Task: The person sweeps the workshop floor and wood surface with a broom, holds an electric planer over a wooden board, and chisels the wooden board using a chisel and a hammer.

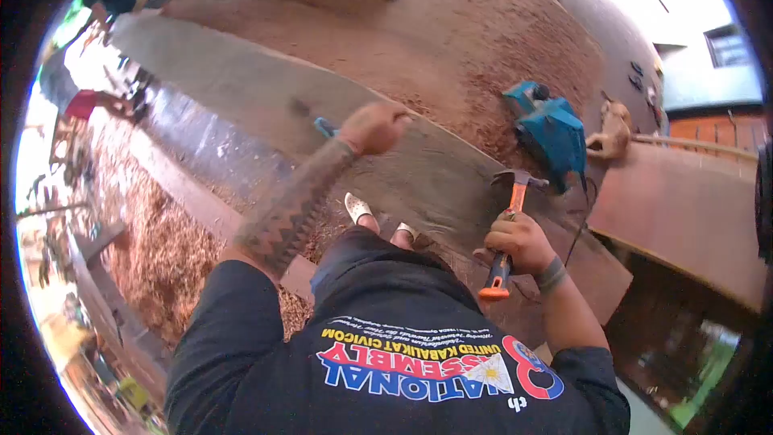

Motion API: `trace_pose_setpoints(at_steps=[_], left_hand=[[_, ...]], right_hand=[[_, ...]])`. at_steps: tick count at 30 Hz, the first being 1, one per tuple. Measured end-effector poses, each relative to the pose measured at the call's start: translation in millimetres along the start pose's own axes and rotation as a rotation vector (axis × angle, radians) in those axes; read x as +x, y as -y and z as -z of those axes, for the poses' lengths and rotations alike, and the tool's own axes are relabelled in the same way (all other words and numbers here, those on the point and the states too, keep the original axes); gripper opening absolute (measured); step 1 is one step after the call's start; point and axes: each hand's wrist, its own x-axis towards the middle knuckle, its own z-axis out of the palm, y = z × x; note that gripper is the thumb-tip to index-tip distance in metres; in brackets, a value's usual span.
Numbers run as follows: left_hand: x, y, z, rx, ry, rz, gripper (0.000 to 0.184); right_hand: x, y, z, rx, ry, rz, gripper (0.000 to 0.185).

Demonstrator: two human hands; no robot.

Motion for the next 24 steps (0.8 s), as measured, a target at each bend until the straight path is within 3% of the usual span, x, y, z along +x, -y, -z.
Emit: trace_pose_setpoints(at_steps=[5, 6, 10, 13, 14, 17, 18, 20, 22, 24], left_hand=[[49, 20, 22, 0.077, 0.181, -0.070, 0.032], [58, 32, 18, 0.141, 0.157, -0.205, 0.034], [100, 42, 9, 0.236, 0.316, -0.134, 0.038], [127, 43, 9, 0.231, 0.390, -0.099, 0.042], [133, 38, 10, 0.253, 0.468, -0.100, 0.040], [153, 64, -22, 0.403, 0.816, -0.303, 0.038], [142, 19, -2, 0.505, 0.854, -0.195, 0.039], [157, 43, -19, 0.521, 1.041, -0.364, 0.040], [151, -6, 9, 0.518, 1.132, -0.084, 0.044], [183, 2, 16, 0.817, 1.008, -0.393, 0.049]], right_hand=[[-25, 19, -9, 0.071, -0.312, -0.343, 0.025], [-26, 26, -7, 0.077, -0.374, -0.381, 0.029], [-48, 46, -5, 0.092, -0.642, -0.591, 0.034], [-75, 58, -5, 0.258, -0.838, -0.780, 0.026], [-82, 69, -1, 0.252, -0.850, -0.848, 0.029], [-132, 54, -37, 0.327, -1.165, -0.902, 0.029], [-134, 52, -45, 0.321, -1.186, -0.933, 0.028], [-142, 51, -57, 0.310, -1.230, -0.993, 0.027], [-130, 57, -56, 0.337, -1.196, -1.044, 0.025], [-126, 53, -61, 0.256, -1.133, -1.002, 0.020]])
